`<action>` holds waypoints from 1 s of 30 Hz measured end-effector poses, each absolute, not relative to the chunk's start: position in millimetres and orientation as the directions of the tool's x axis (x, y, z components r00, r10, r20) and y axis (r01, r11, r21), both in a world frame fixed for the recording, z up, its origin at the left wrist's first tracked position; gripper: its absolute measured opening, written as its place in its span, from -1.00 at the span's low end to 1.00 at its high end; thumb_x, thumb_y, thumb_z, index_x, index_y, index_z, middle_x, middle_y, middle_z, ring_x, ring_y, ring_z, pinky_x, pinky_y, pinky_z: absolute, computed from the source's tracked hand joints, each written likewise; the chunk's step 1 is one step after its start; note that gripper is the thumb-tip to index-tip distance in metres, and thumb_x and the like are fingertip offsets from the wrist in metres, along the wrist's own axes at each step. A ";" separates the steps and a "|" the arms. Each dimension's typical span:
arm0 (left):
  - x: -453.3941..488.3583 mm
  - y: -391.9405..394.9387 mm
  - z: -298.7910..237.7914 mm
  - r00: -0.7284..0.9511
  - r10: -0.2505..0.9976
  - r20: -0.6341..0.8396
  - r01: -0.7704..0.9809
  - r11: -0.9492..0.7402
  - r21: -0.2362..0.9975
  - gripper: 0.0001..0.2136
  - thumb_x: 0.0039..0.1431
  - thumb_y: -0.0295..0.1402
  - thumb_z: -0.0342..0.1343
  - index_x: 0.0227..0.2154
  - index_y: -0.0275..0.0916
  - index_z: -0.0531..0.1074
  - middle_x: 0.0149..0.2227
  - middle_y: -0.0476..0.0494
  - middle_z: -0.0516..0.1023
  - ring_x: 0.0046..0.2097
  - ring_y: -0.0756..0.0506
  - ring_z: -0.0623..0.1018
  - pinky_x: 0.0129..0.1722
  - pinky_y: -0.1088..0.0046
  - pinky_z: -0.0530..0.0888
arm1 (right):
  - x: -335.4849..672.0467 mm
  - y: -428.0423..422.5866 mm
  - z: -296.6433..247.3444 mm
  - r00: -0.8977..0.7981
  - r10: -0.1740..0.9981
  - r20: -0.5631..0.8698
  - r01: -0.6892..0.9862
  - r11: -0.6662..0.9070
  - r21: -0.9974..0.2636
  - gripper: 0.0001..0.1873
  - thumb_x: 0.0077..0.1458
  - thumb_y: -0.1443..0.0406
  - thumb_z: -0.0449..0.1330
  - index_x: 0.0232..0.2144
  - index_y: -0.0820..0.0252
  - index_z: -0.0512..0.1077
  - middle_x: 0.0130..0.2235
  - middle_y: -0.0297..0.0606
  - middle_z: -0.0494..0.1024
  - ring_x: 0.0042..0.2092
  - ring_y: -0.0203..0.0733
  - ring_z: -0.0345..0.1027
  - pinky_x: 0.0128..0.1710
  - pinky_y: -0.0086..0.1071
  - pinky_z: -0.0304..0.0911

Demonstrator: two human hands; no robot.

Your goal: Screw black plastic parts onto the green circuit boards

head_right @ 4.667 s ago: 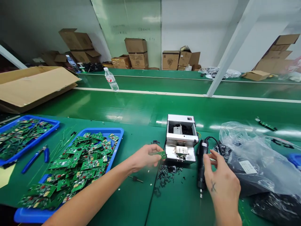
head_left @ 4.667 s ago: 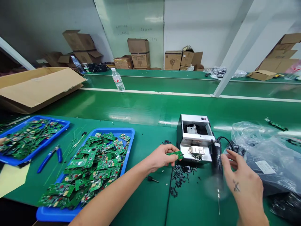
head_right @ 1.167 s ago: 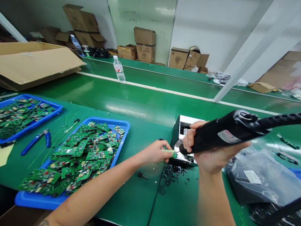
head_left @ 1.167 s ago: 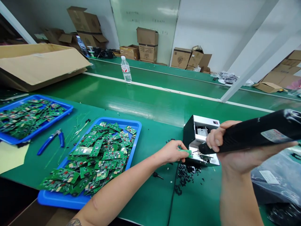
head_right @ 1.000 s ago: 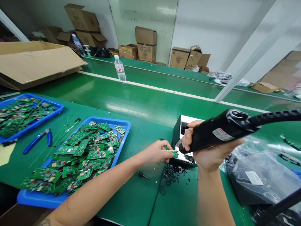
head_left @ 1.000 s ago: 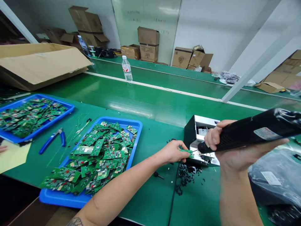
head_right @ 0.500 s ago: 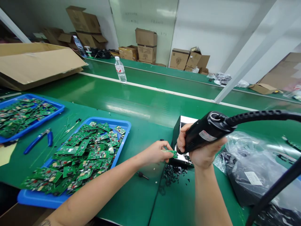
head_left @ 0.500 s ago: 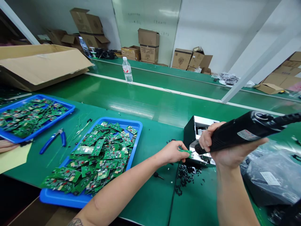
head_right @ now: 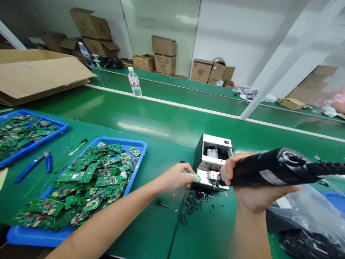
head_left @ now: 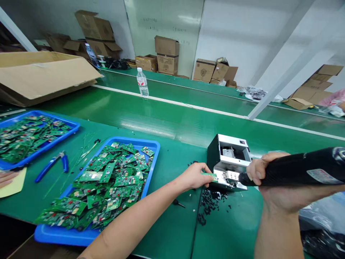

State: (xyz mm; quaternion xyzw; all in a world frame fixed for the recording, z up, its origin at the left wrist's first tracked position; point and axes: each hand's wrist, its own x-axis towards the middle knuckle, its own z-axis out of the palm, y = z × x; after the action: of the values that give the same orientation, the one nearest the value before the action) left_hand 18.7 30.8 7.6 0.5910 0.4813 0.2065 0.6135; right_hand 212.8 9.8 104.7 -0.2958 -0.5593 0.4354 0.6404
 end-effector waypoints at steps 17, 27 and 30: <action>20.6 31.0 1.1 0.437 0.836 -0.331 0.275 0.226 0.934 -0.78 -0.03 -0.25 0.16 -0.33 -0.27 0.40 -0.57 0.01 0.47 -0.60 0.08 0.24 -0.61 0.58 0.13 | 215.7 7.1 84.2 -0.034 0.913 0.407 -0.247 0.387 -0.888 -0.14 -0.28 -0.43 -0.02 -0.39 0.12 0.57 -0.70 -0.33 0.39 -0.73 -0.27 0.18 -0.71 -0.35 0.13; 21.9 32.2 -3.1 0.442 0.834 -0.330 0.273 0.225 0.935 -0.77 -0.04 -0.26 0.16 -0.33 -0.27 0.39 -0.57 0.00 0.48 -0.60 0.07 0.27 -0.61 0.59 0.15 | 199.4 3.6 101.1 -0.128 0.881 0.456 -0.336 0.394 -0.856 -0.09 -0.22 -0.44 -0.14 -0.39 0.16 0.54 -0.68 -0.31 0.39 -0.72 -0.24 0.19 -0.71 -0.32 0.12; 22.7 32.3 -4.1 0.440 0.834 -0.333 0.277 0.227 0.934 -0.76 -0.03 -0.23 0.17 -0.33 -0.26 0.38 -0.56 -0.01 0.48 -0.60 0.07 0.27 -0.62 0.59 0.15 | 192.2 5.6 104.2 -0.125 0.873 0.472 -0.355 0.405 -0.843 -0.10 -0.19 -0.43 -0.14 -0.36 0.15 0.55 -0.67 -0.31 0.40 -0.71 -0.25 0.19 -0.70 -0.32 0.12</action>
State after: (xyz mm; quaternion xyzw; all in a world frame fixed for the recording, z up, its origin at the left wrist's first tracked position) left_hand 22.7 32.3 -4.1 0.5797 0.4789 0.2246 0.6198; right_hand 192.2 5.6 104.2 -0.2295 -0.5636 0.4948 0.6203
